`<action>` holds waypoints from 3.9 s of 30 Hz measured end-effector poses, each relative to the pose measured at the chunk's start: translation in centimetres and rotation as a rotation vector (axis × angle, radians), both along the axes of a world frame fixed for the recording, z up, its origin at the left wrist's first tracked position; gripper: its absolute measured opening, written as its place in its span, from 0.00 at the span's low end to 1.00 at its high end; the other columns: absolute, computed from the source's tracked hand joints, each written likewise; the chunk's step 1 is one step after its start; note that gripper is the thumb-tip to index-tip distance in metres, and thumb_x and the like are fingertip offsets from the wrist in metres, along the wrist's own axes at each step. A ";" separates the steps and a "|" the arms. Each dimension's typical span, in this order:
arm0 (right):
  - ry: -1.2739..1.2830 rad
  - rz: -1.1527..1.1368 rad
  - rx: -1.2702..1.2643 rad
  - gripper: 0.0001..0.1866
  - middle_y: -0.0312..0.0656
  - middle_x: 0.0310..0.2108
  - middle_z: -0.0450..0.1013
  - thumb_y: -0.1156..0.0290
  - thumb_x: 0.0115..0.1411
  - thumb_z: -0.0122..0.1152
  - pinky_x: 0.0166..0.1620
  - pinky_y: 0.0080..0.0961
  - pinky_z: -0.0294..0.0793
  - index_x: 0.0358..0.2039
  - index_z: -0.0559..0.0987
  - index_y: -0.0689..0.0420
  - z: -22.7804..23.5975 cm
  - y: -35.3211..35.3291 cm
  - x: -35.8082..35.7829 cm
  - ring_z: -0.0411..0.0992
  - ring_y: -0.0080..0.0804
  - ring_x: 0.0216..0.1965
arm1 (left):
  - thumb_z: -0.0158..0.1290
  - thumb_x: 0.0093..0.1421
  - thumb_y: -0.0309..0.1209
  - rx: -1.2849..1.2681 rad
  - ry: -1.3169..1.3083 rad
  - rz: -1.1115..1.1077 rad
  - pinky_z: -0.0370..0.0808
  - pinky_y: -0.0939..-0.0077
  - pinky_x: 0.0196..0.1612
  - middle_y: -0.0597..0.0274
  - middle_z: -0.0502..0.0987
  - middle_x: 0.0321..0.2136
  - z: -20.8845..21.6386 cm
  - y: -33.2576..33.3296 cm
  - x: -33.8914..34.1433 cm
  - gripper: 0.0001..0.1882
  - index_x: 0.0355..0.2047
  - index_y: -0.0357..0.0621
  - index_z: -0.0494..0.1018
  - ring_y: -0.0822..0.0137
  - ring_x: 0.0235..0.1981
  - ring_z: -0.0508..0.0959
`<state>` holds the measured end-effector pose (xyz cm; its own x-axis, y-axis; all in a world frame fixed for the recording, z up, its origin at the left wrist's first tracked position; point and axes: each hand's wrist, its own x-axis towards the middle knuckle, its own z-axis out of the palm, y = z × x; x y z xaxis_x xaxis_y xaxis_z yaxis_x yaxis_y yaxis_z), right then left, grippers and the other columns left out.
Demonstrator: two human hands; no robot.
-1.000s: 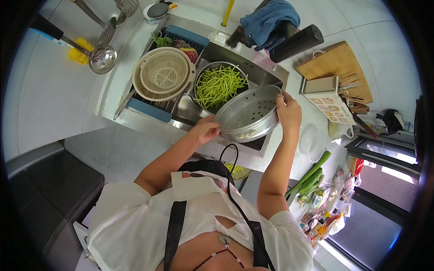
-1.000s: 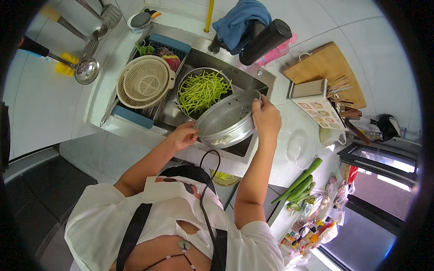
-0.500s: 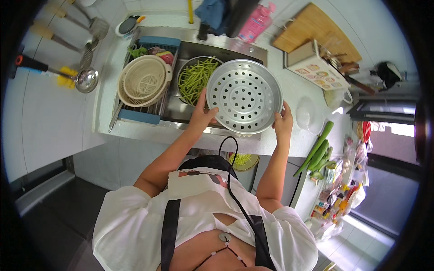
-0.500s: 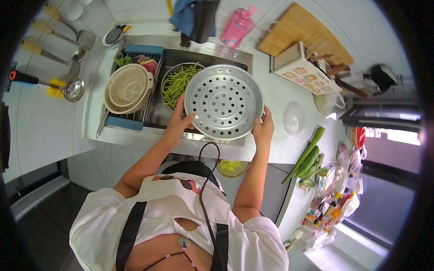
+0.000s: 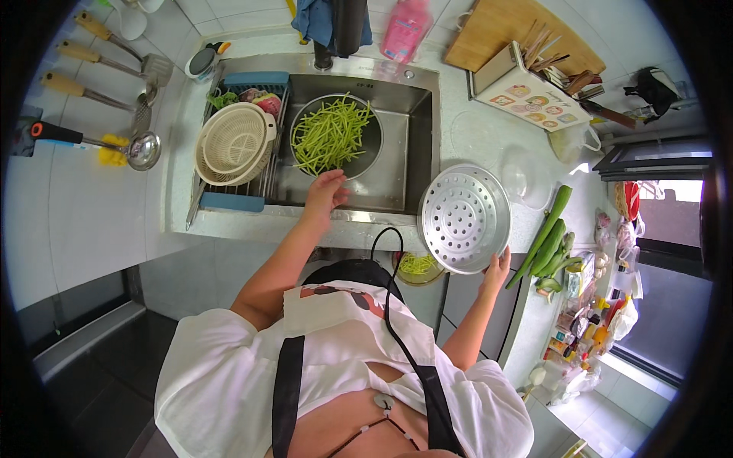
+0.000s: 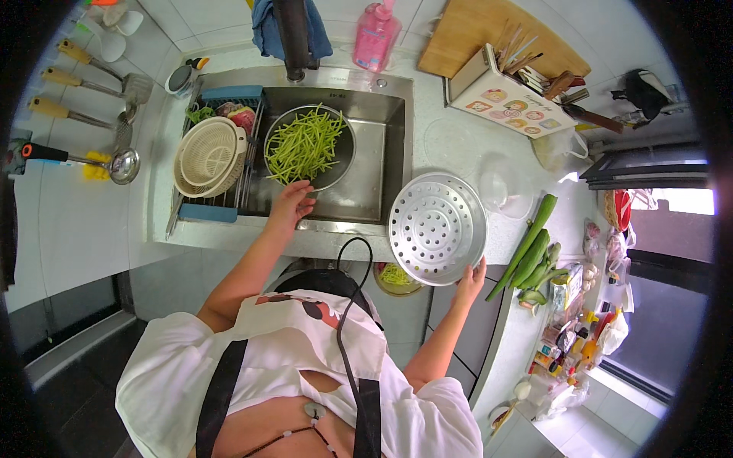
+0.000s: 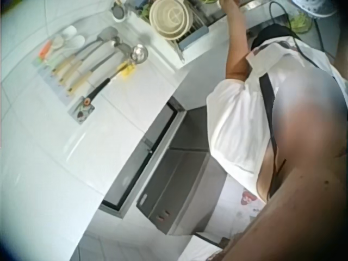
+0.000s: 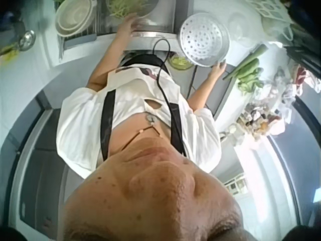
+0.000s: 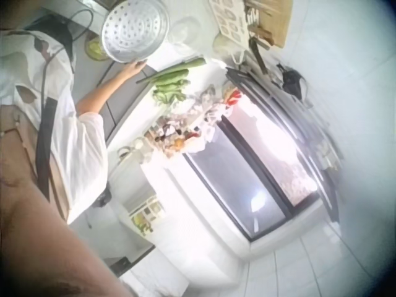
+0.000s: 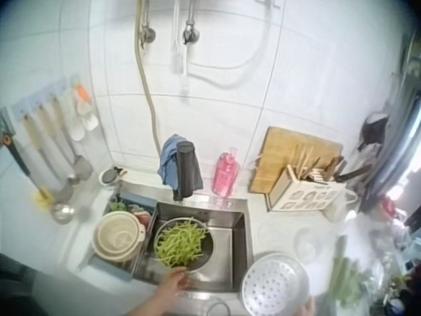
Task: The person uses a chopstick to handle food, empties shredded vegetables from a plastic bag into a metal bowl, and washes the vegetables under a running faucet in a sink while using a strainer.
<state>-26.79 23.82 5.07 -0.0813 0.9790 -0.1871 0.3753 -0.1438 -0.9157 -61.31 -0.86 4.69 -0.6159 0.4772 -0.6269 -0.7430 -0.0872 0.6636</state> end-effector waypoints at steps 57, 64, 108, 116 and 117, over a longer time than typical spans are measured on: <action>-0.605 0.927 1.572 0.13 0.39 0.30 0.71 0.72 0.45 0.52 0.29 0.33 0.63 0.35 0.72 0.53 3.8 3.3 -53.3 0.69 0.37 0.28 | 0.45 0.58 0.30 -0.367 0.569 0.184 0.58 0.77 0.53 0.52 0.63 0.50 -3.1 -2.3 -11.6 0.25 0.54 0.34 0.55 0.65 0.51 0.64; -0.595 0.995 1.295 0.21 0.42 0.41 0.67 0.75 0.44 0.52 0.36 0.37 0.64 0.43 0.69 0.56 4.7 1.7 -50.0 0.70 0.41 0.32 | 0.47 0.56 0.29 -0.375 0.602 0.227 0.61 0.75 0.51 0.48 0.64 0.49 -4.3 -1.7 -10.8 0.24 0.52 0.33 0.57 0.62 0.50 0.66; -0.364 0.666 -0.165 0.14 0.50 0.25 0.73 0.73 0.44 0.53 0.34 0.30 0.69 0.32 0.74 0.67 -7.1 -5.5 -32.6 0.72 0.38 0.29 | 0.34 0.62 0.47 0.311 -0.125 0.281 0.60 0.58 0.54 0.58 0.60 0.54 -3.6 -3.7 -7.4 0.27 0.57 0.48 0.49 0.58 0.54 0.61; -0.295 0.714 0.213 0.15 0.53 0.28 0.73 0.71 0.45 0.53 0.35 0.31 0.69 0.34 0.74 0.64 -5.2 -5.1 -31.6 0.73 0.43 0.33 | 0.36 0.60 0.49 0.414 -0.128 0.205 0.66 0.52 0.48 0.61 0.61 0.51 -2.1 -3.6 -6.6 0.24 0.54 0.55 0.52 0.58 0.51 0.65; -0.351 0.718 0.164 0.15 0.53 0.28 0.73 0.72 0.45 0.53 0.36 0.32 0.69 0.34 0.74 0.64 -5.3 -5.2 -31.0 0.73 0.44 0.34 | 0.33 0.60 0.52 0.272 -0.217 0.225 0.60 0.53 0.52 0.59 0.62 0.52 -0.8 -3.0 -6.6 0.28 0.54 0.51 0.57 0.58 0.53 0.63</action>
<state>-57.80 18.64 -0.27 -0.6624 0.7278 -0.1774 0.5943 0.3664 -0.7160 -67.92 -3.82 3.86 -0.5910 0.5121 -0.6232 -0.8056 -0.4141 0.4237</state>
